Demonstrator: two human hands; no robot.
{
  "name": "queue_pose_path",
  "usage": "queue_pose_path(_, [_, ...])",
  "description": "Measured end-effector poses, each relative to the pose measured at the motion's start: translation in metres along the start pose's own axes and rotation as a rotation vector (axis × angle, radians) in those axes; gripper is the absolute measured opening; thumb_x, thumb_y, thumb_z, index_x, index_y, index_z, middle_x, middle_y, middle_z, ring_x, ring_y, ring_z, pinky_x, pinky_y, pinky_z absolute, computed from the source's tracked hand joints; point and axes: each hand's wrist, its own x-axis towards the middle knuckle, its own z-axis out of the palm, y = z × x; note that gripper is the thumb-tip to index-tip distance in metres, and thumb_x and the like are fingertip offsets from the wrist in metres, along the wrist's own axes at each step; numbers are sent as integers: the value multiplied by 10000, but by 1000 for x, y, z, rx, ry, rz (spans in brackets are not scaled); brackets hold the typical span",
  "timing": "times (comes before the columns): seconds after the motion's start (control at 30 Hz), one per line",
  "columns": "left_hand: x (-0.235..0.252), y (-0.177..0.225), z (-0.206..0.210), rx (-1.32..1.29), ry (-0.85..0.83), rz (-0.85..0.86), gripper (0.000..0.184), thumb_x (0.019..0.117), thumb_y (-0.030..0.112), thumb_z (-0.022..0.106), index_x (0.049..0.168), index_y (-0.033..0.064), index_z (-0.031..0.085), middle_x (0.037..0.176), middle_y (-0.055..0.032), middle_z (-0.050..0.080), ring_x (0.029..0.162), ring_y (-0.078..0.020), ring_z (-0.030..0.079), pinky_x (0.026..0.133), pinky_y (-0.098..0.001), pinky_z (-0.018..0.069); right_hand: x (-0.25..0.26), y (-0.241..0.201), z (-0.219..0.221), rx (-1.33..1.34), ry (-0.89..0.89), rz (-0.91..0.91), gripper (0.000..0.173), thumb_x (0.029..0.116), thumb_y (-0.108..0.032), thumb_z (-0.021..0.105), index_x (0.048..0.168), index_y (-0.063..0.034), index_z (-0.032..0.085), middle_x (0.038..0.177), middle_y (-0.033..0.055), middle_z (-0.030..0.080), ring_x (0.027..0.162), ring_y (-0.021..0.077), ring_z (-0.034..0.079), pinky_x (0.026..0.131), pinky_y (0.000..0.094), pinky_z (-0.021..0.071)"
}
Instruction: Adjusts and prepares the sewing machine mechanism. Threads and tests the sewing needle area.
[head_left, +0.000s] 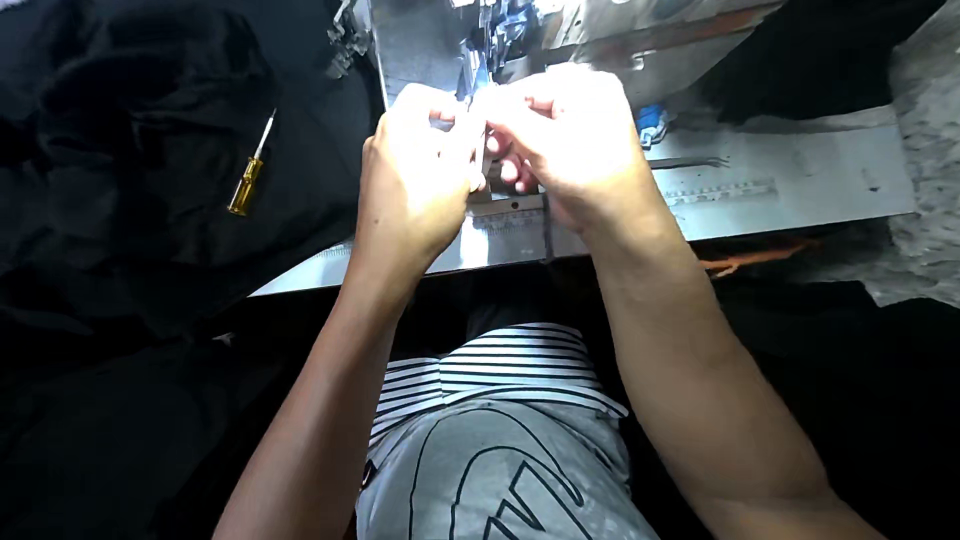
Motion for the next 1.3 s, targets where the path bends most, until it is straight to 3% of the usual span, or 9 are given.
queue_pose_path(0.17, [-1,4,1,-95,-57,-52,207,997,118,670,1153,63,545,774,-11,632,538,-89,646,474,-229,588,11,-1,-2,-123,30,37,199,986,-151,690,803,-79,721,598,-50,634,446,28,563,412,188,493])
queue_pose_path(0.3, [2,4,-3,-113,-35,-73,202,991,88,668,1156,41,561,734,-9,648,511,-82,637,453,-209,565,12,-1,1,-105,60,45,258,960,-180,738,728,-79,685,582,-32,650,448,51,602,417,208,529])
queue_pose_path(0.37, [4,1,-4,-124,-42,-53,156,984,65,663,1111,31,579,793,-28,643,521,-82,627,455,-205,562,11,0,2,-101,75,39,264,957,-174,741,720,-82,674,582,-34,651,447,48,601,414,204,524])
queue_pose_path(0.57, [12,6,-3,-92,-69,-80,65,979,40,656,929,39,614,674,-4,648,489,-73,630,427,-198,547,12,2,1,-140,113,44,277,956,-169,739,702,-96,658,569,-46,641,441,33,594,408,193,511])
queue_pose_path(0.9, [18,7,1,-142,-85,-59,170,990,32,627,821,44,620,675,-14,668,549,-109,689,505,-251,621,17,6,-3,-90,97,23,251,949,-144,743,716,-87,671,574,-44,643,442,28,583,412,177,500])
queue_pose_path(1.3, [21,7,4,-207,-69,-55,237,970,7,636,737,43,609,634,-27,650,526,-124,672,490,-253,609,20,11,-3,15,117,34,260,949,-122,735,704,-86,654,579,-37,626,439,40,566,403,181,489])
